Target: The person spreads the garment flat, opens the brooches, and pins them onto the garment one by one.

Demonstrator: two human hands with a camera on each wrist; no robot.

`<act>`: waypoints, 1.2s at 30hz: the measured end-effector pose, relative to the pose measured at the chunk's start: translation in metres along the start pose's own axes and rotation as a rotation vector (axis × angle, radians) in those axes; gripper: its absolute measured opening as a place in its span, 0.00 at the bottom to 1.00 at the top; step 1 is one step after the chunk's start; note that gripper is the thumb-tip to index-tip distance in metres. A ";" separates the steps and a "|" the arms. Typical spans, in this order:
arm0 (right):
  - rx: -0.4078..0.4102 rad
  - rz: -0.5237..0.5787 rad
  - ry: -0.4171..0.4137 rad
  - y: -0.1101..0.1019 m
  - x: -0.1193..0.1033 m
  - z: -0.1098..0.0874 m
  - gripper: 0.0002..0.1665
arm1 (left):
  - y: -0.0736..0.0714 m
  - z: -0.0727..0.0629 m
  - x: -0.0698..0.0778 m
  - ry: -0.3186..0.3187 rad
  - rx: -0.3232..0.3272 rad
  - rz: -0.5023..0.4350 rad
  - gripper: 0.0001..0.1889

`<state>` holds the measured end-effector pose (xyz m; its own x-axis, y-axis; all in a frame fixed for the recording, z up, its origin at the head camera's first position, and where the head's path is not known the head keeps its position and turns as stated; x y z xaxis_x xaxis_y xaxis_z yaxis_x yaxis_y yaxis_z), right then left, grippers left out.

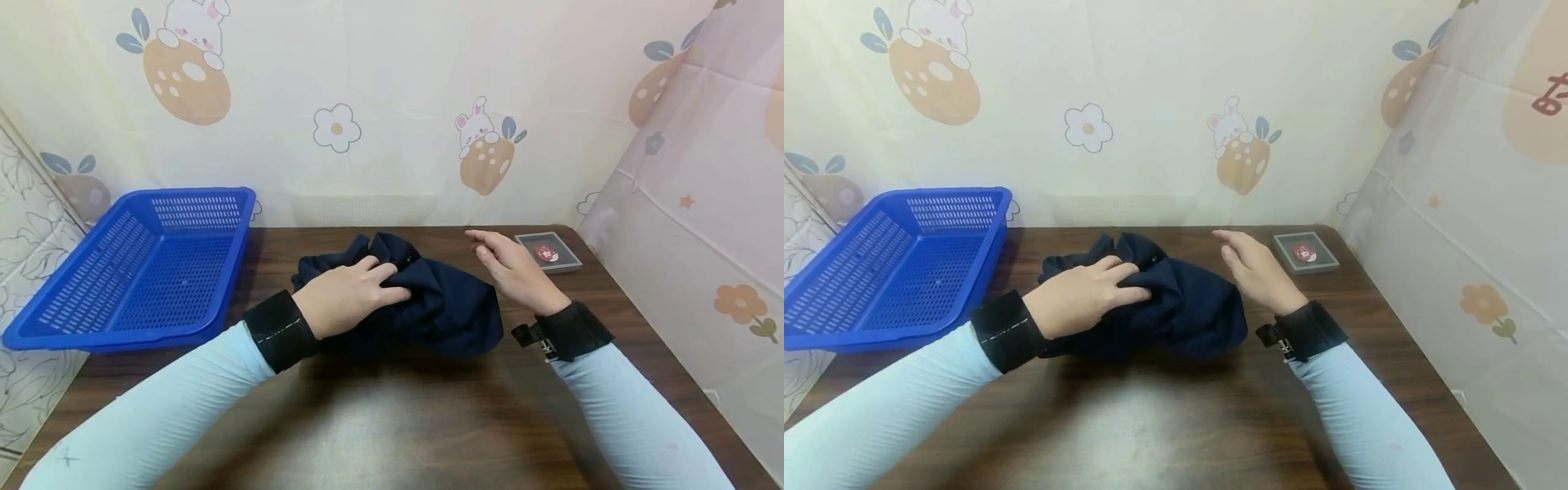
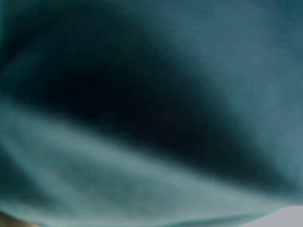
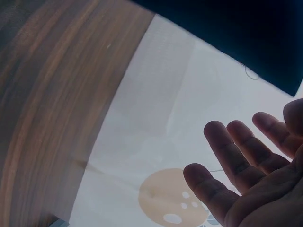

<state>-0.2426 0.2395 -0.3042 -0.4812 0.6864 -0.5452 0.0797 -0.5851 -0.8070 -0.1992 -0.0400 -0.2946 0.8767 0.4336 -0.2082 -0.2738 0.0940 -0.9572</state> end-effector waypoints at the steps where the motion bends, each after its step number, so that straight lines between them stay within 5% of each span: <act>1: -0.010 0.007 0.003 0.001 0.000 0.000 0.25 | 0.003 0.001 0.002 -0.001 -0.010 -0.002 0.17; 14: -0.121 -0.005 0.023 0.018 0.000 0.001 0.27 | 0.047 0.009 0.015 -0.069 -0.113 -0.051 0.21; 20: -0.191 0.013 0.022 0.026 -0.006 0.005 0.28 | 0.059 0.009 0.012 -0.103 -0.196 -0.124 0.33; 30: -0.257 0.001 -0.008 0.035 -0.017 0.012 0.27 | 0.039 0.003 -0.010 -0.203 -0.281 -0.317 0.55; 36: -0.280 -0.035 -0.040 0.039 -0.020 0.022 0.25 | 0.018 0.009 -0.042 -0.337 -0.316 -0.390 0.45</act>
Point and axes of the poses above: each hand's wrist, its own z-axis towards the middle knuckle, its own y-axis out of the palm, x = y × z, the point moved 3 cm from there along z, towards the middle knuckle, and after that the axes turned 5 degrees about -x, right-handed, at the moved point
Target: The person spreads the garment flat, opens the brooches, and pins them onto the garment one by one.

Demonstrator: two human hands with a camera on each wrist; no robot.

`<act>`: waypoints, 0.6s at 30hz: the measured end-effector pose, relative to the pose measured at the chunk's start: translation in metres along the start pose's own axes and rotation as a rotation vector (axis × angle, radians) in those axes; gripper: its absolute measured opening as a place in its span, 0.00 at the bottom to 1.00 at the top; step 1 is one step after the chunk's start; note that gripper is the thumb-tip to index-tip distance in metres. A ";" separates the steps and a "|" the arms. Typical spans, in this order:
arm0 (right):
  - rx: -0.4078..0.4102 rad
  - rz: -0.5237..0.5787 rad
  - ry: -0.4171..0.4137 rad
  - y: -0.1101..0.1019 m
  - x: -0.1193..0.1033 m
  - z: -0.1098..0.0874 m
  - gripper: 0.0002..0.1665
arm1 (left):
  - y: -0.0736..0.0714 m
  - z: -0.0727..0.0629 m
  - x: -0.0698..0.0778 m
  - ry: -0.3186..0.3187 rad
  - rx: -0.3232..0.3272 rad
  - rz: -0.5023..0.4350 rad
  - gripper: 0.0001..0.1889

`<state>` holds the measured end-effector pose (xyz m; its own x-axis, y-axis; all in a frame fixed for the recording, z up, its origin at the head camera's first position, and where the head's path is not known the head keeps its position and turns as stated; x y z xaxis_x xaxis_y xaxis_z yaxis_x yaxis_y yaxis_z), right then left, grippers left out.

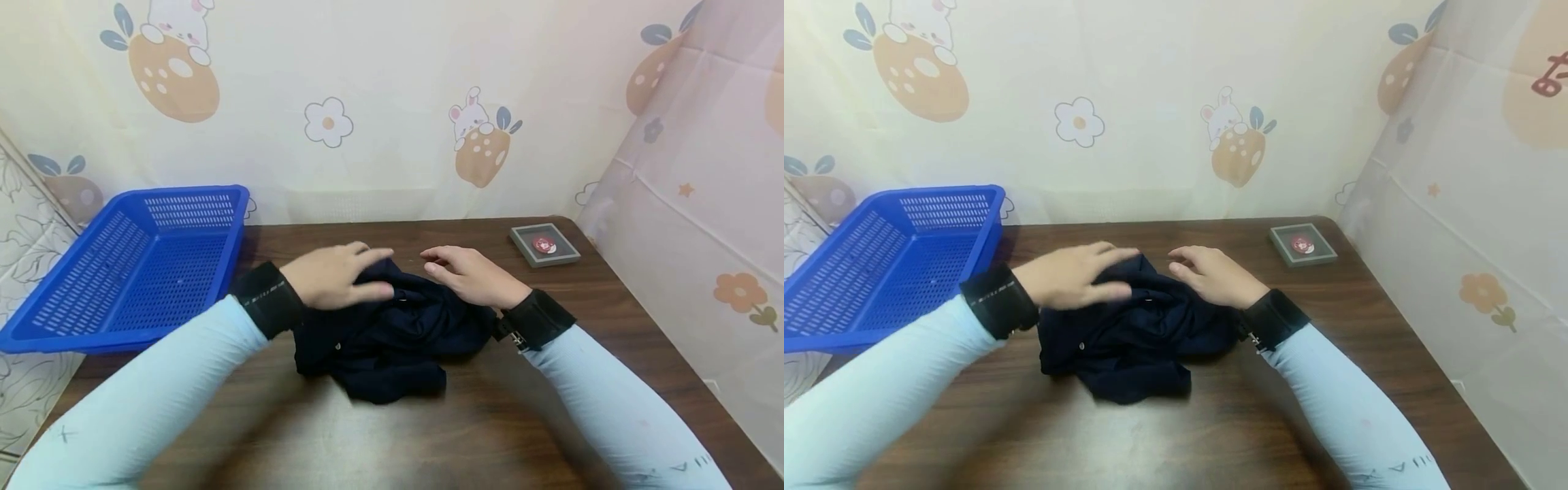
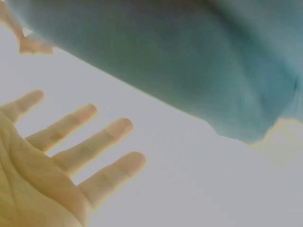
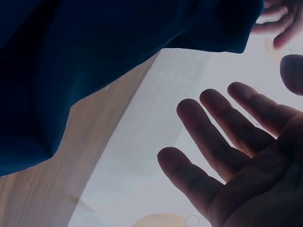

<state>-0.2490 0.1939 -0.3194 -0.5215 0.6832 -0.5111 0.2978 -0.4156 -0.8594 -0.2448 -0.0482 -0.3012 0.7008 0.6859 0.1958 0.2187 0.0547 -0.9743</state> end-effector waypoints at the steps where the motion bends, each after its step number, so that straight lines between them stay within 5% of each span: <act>1: -0.002 -0.002 -0.001 0.000 0.000 0.002 0.25 | -0.006 0.004 -0.005 -0.030 -0.005 -0.004 0.42; 8: -0.042 -0.019 -0.006 0.007 0.002 0.017 0.22 | -0.027 0.041 -0.045 -0.208 -0.089 0.048 0.30; 18: -0.116 -0.061 0.004 0.018 0.012 0.018 0.21 | -0.002 0.091 -0.070 -0.272 -0.193 0.144 0.26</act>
Point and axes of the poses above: each hand's wrist, its own z-axis towards the middle knuckle, its own y-axis out of the palm, x = y × z, the point moved 3 cm from there along z, towards the middle knuckle, and after that the axes turned 5 degrees about -x, right-handed, at the moved point
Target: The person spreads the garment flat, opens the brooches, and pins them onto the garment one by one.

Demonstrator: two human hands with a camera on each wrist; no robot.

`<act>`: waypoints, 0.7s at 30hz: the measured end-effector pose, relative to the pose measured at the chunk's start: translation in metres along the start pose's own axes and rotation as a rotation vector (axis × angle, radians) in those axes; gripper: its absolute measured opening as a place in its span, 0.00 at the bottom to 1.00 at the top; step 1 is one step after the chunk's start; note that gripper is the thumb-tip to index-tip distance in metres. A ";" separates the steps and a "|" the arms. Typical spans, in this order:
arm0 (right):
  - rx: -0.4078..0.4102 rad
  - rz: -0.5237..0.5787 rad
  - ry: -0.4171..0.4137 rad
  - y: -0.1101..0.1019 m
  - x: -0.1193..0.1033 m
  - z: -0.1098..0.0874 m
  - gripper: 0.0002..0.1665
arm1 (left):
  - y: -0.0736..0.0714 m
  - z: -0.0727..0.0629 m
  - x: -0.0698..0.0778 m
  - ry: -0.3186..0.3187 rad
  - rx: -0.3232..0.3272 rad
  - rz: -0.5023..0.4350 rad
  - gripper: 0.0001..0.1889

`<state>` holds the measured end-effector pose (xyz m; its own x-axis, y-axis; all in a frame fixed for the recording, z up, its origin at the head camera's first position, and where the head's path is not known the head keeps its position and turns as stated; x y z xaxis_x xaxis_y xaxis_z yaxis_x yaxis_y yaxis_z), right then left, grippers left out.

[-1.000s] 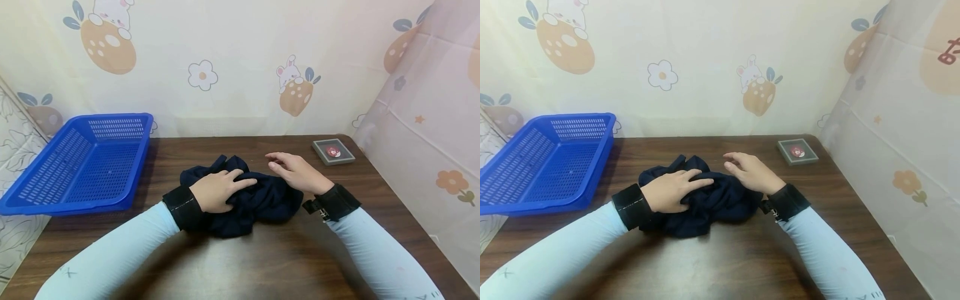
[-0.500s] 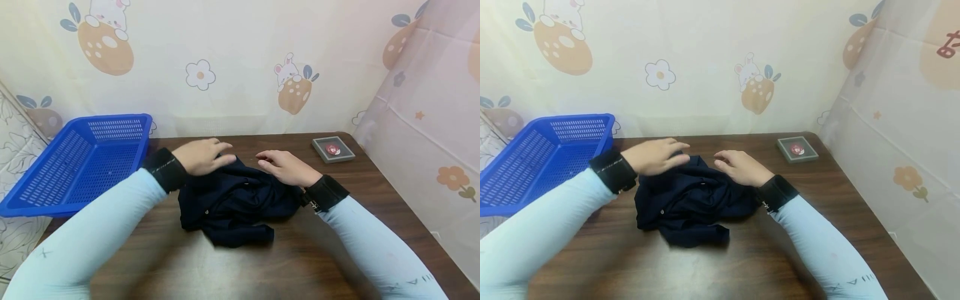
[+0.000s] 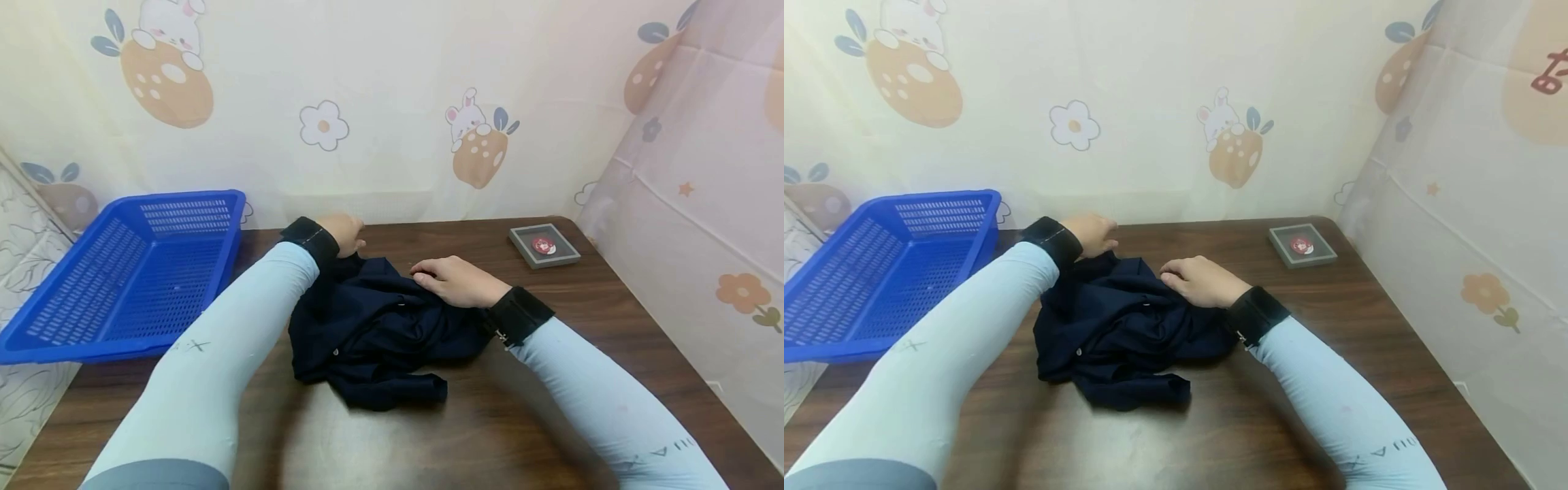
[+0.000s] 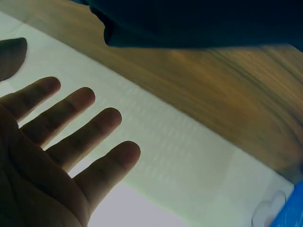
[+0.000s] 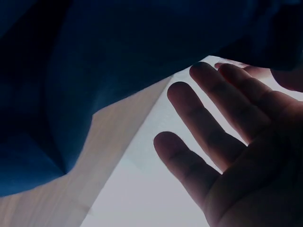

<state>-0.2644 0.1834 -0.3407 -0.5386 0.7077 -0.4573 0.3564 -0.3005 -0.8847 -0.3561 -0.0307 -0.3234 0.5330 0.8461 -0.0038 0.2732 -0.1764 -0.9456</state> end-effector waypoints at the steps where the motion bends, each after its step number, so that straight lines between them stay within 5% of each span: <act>1: -0.006 0.003 -0.001 0.001 0.000 0.000 0.21 | 0.002 0.004 0.001 0.009 -0.008 -0.008 0.25; 9: -0.059 0.013 0.008 0.011 -0.002 0.002 0.21 | 0.026 0.016 0.003 0.015 -0.104 -0.142 0.21; 21: -0.078 0.020 0.007 0.014 0.002 0.003 0.21 | 0.045 0.035 -0.001 -0.043 -0.110 -0.086 0.07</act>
Point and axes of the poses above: each hand's wrist, its own z-axis towards the middle knuckle, its own y-axis out of the palm, x = y × z, the point moved 3 cm from there along z, towards the middle knuckle, and after that the axes turned 5 degrees about -x, right-handed, at the moved point
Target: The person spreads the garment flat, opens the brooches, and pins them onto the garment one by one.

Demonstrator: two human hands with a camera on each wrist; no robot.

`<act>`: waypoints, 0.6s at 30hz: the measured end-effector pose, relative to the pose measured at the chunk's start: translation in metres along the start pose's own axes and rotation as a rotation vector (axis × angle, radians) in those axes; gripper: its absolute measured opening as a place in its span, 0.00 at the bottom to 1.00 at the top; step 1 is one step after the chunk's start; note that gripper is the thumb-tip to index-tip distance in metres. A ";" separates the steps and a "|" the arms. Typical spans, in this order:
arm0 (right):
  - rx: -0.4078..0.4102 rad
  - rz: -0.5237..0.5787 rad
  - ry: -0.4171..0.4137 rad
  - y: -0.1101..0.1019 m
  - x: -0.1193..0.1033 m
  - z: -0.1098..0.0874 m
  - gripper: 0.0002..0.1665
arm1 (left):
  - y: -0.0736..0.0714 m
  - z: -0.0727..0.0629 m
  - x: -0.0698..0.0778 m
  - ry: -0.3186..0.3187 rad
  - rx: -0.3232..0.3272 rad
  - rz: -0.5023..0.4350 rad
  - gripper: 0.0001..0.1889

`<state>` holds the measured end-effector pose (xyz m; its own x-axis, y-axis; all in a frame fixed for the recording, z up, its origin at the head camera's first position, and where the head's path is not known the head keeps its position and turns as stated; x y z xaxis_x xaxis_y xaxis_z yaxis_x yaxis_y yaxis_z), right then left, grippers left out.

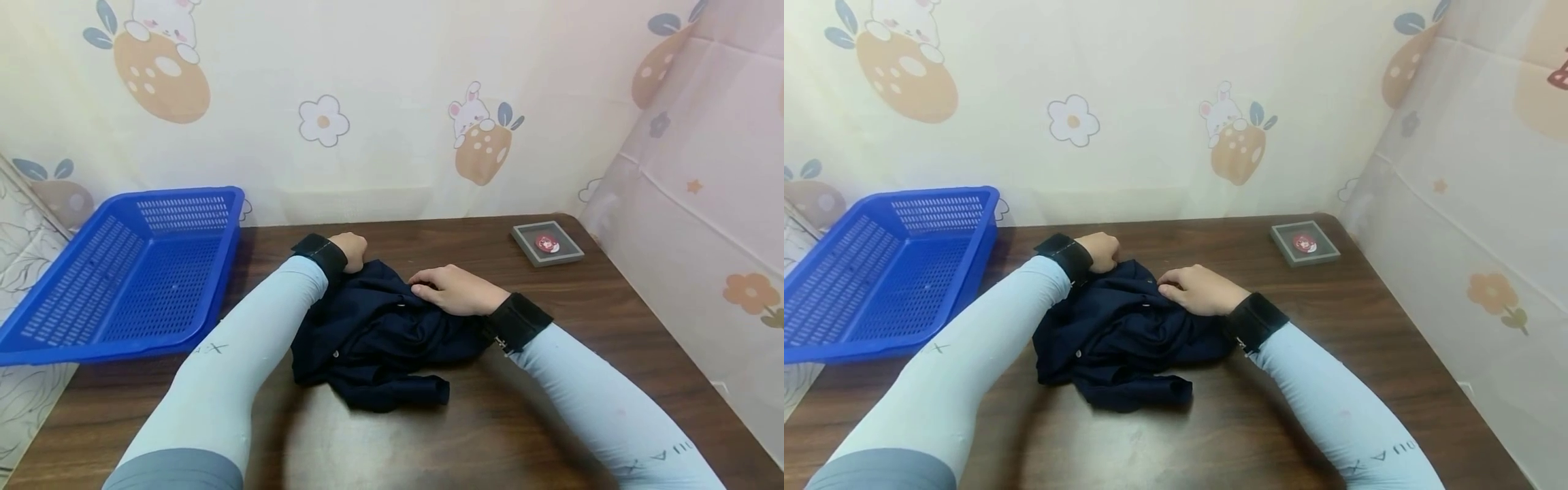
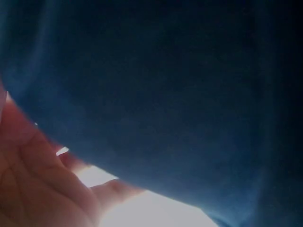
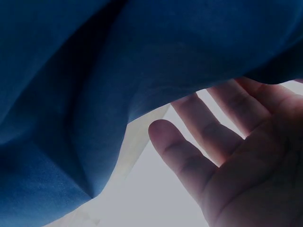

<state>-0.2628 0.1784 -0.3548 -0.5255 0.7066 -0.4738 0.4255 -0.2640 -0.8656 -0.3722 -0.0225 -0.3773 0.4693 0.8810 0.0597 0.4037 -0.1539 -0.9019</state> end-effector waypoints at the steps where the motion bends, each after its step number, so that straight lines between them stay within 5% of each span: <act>1: 0.001 -0.001 0.002 0.000 0.000 0.000 0.21 | 0.000 0.000 0.000 -0.001 -0.002 -0.002 0.07; 11: -0.004 0.003 0.006 0.003 0.003 0.003 0.21 | -0.001 -0.009 0.001 -0.015 0.013 -0.086 0.25; 18: -0.015 0.007 0.006 0.003 0.001 0.002 0.21 | -0.013 -0.013 0.003 0.172 0.175 -0.193 0.14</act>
<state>-0.2643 0.1772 -0.3580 -0.5181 0.7089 -0.4787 0.4400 -0.2591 -0.8598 -0.3661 -0.0234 -0.3595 0.5293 0.7954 0.2952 0.3643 0.1011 -0.9258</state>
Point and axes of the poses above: each hand's wrist, its own z-axis towards the middle knuckle, its own y-axis out of the palm, x = y × z, the point moved 3 cm from there along z, towards the middle knuckle, and after that the axes turned 5 degrees about -x, right-handed, at the moved point
